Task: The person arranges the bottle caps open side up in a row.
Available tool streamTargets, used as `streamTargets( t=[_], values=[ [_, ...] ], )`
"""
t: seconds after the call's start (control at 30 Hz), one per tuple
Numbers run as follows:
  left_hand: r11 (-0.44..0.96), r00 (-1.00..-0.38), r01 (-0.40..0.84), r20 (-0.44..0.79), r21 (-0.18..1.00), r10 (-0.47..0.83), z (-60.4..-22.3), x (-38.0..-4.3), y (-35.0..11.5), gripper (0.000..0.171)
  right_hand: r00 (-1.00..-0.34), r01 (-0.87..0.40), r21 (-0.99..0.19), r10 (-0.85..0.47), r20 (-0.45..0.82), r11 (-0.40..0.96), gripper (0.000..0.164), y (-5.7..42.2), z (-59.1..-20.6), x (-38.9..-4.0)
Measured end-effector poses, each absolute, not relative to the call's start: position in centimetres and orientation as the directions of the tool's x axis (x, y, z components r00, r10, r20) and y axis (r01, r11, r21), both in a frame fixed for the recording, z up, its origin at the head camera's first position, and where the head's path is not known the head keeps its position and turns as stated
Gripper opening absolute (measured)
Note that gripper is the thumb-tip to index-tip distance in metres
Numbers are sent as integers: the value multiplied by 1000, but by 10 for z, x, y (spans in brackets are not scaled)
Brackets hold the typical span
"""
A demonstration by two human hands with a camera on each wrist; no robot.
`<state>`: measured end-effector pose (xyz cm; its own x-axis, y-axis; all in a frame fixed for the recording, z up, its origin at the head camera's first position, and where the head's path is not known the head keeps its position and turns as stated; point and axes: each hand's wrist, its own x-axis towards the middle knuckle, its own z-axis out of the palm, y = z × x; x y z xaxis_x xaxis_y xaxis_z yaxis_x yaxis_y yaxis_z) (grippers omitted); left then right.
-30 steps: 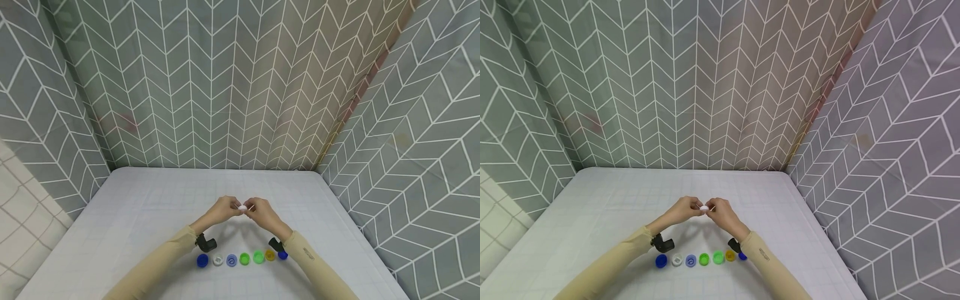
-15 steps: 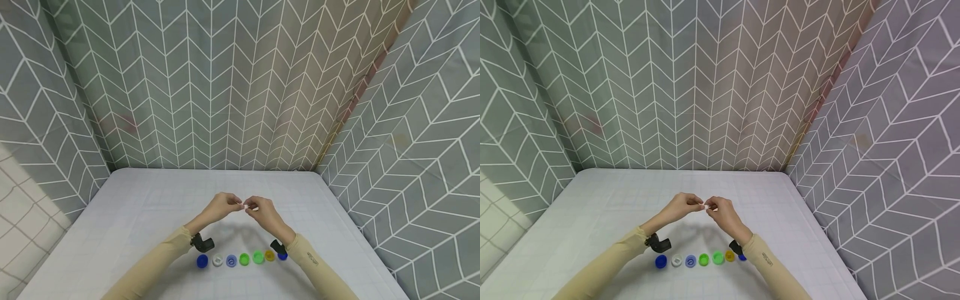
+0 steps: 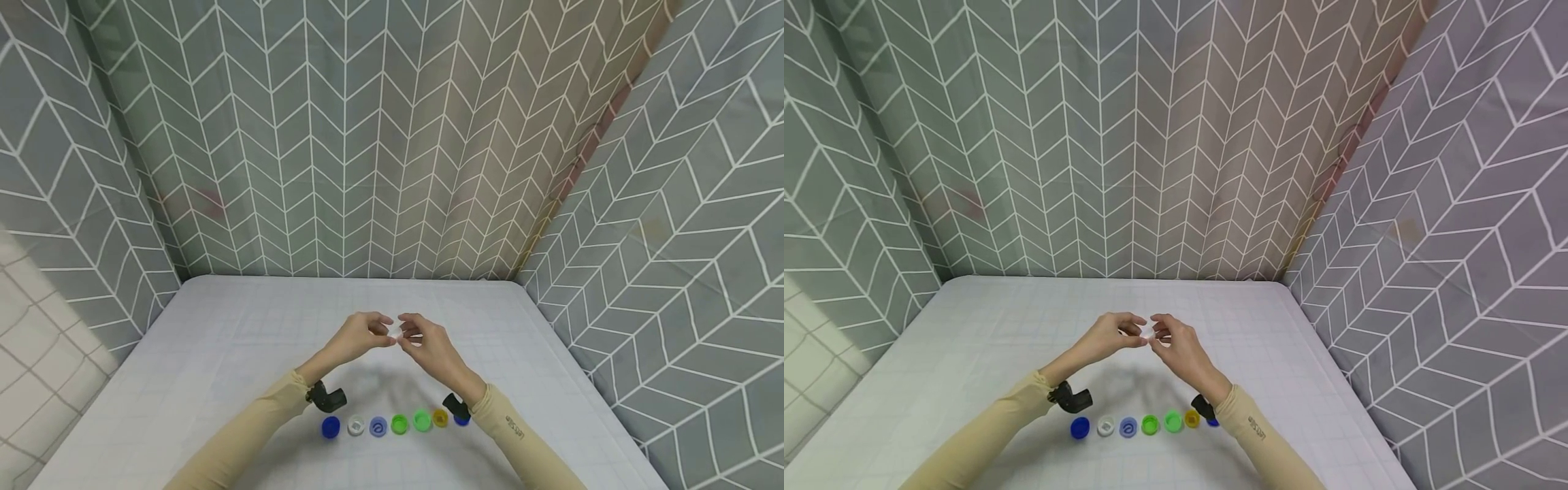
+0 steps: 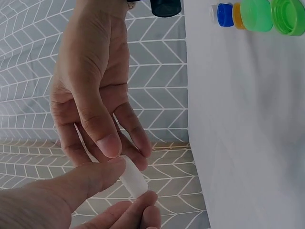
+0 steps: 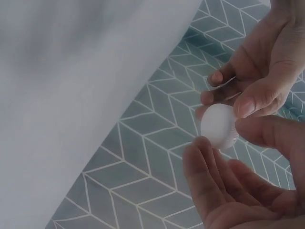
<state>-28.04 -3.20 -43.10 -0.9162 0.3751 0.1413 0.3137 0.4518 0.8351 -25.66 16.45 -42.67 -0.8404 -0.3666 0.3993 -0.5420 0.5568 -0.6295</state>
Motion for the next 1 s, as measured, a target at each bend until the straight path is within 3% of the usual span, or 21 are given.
streamTargets(
  t=[0.3, 0.57, 1.0],
  values=[
    [498, -904, 370, 181, 784, 387, -433, -279, -33, 46, -838, -545, -638, -371, 400, 544, 45, 165, -428, -254],
    [508, -890, 399, 189, 763, 416, -434, -276, -31, 31, -835, -549, -584, -417, 359, 598, 31, 167, -431, -253],
    [509, -880, 422, 206, 750, 427, -434, -277, -20, 30, -846, -533, -517, -416, 333, 670, 25, 177, -424, -252]
  ],
)
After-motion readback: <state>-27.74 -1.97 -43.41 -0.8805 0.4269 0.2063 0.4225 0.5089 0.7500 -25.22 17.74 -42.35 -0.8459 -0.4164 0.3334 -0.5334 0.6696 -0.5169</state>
